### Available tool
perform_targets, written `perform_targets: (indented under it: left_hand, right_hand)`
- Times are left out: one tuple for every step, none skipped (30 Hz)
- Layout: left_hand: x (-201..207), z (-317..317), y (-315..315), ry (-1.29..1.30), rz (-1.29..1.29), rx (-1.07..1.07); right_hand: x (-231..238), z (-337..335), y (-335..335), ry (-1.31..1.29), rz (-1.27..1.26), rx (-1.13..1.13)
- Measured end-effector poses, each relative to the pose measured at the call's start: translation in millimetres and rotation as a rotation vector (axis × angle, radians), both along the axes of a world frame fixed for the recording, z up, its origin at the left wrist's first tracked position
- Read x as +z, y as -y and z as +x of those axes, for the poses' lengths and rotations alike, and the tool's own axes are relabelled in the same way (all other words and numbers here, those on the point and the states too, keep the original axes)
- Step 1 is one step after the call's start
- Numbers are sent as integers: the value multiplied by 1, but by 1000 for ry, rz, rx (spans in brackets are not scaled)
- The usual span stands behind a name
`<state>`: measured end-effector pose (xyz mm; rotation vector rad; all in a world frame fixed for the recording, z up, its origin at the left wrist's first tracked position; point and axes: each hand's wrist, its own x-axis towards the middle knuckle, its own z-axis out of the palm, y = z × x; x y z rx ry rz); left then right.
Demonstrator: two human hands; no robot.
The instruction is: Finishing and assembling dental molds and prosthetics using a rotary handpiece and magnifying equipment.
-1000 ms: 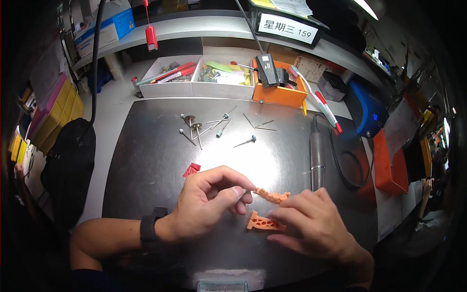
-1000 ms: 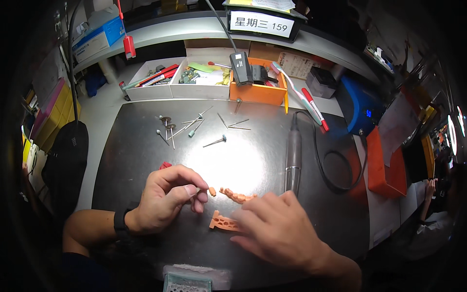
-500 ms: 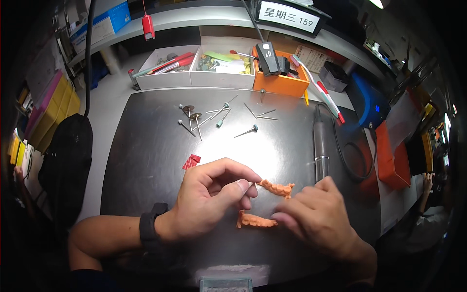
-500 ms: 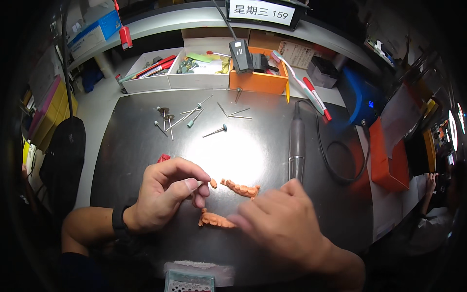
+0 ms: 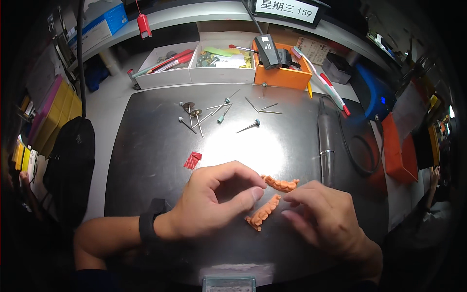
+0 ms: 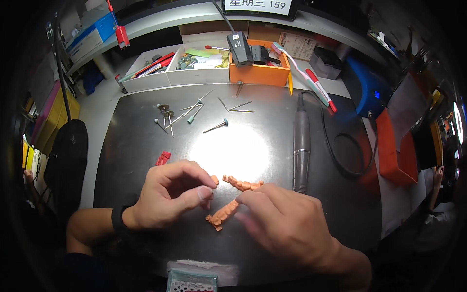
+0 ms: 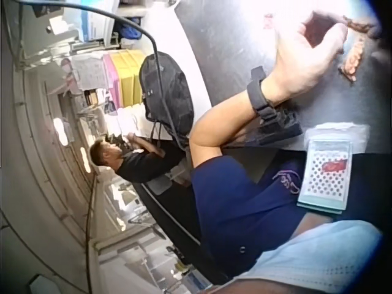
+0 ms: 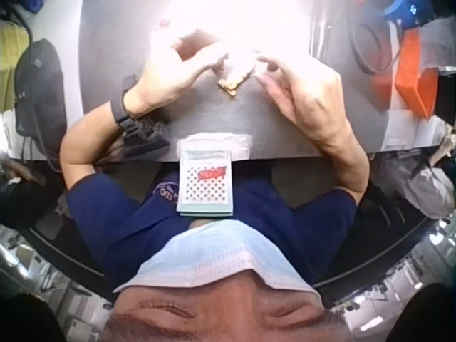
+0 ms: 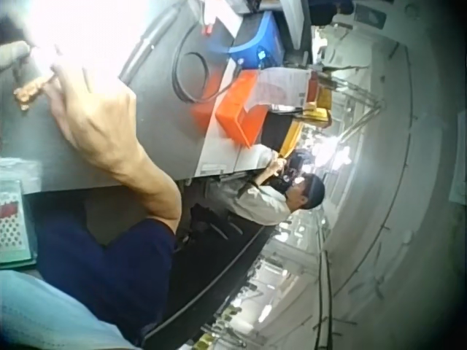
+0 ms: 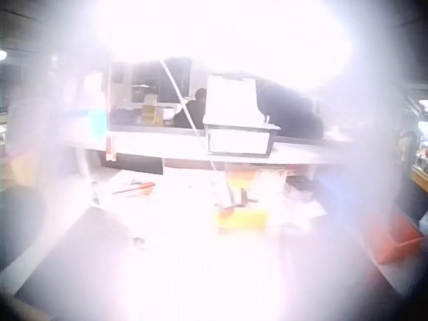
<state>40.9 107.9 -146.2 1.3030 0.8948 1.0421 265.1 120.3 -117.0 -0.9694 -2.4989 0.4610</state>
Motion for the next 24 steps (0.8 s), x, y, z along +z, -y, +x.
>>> perform_targets:
  left_hand:
    - [-1, 0, 1, 2, 1, -4]
    - [-1, -1, 1, -8, 26, -96]
    - [0, 0, 2, -19, 50, -191]
    - [1, 2, 5, 30, 4, -216]
    - [0, 3, 6, 30, 4, -224]
    - [0, 3, 8, 96, -67, -230]
    - [0, 3, 9, 163, -137, -235]
    - [3, 3, 9, 170, -192, -236]
    - [3, 3, 7, 169, -192, -237]
    - [2, 2, 6, 77, -8, -177]
    - [1, 2, 4, -16, 175, -115]
    - [2, 0, 2, -20, 175, -113]
    - [3, -4, -1, -89, 251, -81]
    - [4, -6, -3, -158, 326, -48]
    - [5, -7, -6, -163, 325, -45]
    - [5, -8, -9, -199, 375, -42]
    - [6, -8, -11, -235, 424, -38]
    - [7, -8, -13, -240, 422, -41]
    - [8, -7, -14, -241, 444, -33]
    - [9, -6, -14, -243, 467, -26]
    - [10, -6, -14, -246, 467, -31]
    - [11, -5, -12, -247, 411, 0]
    - [11, -5, -12, -248, 356, 30]
    - [10, -5, -13, -249, 355, 30]
  right_hand:
    - [-1, 0, 0, -34, -59, 41]
    - [-2, -2, 1, 2, -19, 85]
    - [-8, -5, 3, -19, 37, 97]
    - [-12, -10, 6, -20, 52, 90]
    - [-14, -12, 7, -21, 67, 83]
    - [-12, -12, 7, -23, 65, 83]
    - [-10, -12, 6, 3, 58, 76]
    - [-9, -12, 5, 29, 50, 68]
    - [-10, -13, 6, 28, 51, 67]
    - [-13, -14, 7, 14, 72, 49]
    - [-15, -14, 8, -1, 93, 31]
    - [-15, -14, 7, 6, 84, 32]
    - [-15, -13, 6, 2, 84, 34]
    - [-14, -10, 4, 2, 61, 25]
    - [-14, -6, 2, 3, 36, 17]
    - [-16, -4, 1, -18, 37, 27]
    - [-15, -6, 1, -23, 35, 31]
    - [-11, -9, 4, -38, 18, 14]
    - [-9, -12, 6, -54, 0, -2]
    - [-11, -16, 7, -64, 55, -17]
    - [-13, -16, 6, -68, 55, -21]
    - [-14, -16, 5, -23, 82, -21]
    - [-17, -16, 4, 24, 108, -22]
    - [-21, -13, 2, -33, 109, -23]
